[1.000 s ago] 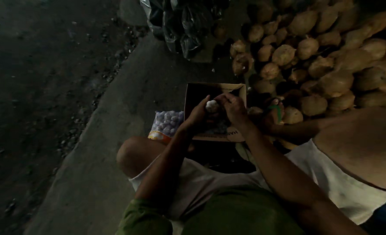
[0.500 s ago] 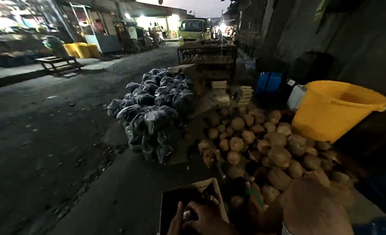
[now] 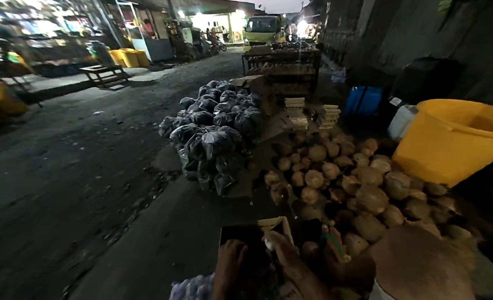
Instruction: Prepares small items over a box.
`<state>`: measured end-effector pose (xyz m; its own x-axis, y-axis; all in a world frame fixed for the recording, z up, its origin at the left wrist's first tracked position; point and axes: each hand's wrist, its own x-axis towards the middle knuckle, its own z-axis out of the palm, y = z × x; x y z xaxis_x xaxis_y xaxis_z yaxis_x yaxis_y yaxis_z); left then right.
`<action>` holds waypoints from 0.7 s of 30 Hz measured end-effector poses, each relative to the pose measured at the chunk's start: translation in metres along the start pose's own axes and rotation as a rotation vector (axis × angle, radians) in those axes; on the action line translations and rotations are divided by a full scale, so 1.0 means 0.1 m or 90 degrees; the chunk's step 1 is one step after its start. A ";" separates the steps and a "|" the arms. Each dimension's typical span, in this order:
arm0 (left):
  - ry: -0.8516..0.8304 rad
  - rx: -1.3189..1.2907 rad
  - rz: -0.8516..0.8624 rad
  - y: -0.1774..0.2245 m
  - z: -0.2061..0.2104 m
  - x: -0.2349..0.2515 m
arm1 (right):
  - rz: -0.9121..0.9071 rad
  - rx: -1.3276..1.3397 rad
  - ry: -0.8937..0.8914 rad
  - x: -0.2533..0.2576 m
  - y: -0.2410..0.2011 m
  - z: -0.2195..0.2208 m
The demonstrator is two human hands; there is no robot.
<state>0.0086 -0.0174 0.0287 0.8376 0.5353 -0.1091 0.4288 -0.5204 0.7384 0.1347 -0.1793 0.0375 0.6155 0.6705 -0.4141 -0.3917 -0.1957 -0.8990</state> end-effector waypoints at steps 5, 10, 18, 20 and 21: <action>0.009 -0.005 -0.022 -0.05 0.05 0.00 | 0.131 0.303 0.022 -0.03 -0.17 0.07; -0.052 -0.353 -0.123 0.22 -0.05 -0.03 | -0.024 0.144 -0.053 -0.05 -0.28 0.06; -0.153 -0.664 -0.172 0.37 0.26 -0.17 | -0.248 -0.200 0.130 -0.03 0.03 0.25; -0.107 -0.628 -0.149 0.37 0.38 -0.21 | -0.281 -0.142 0.166 0.00 0.05 0.26; -0.080 -0.598 -0.129 0.38 0.43 -0.23 | -0.279 -0.110 0.172 0.00 0.04 0.25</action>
<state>0.0205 -0.0781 0.0304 0.8314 0.4524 -0.3226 0.1695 0.3464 0.9226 0.1157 -0.1617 0.0370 0.8586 0.5126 0.0038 0.0458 -0.0692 -0.9966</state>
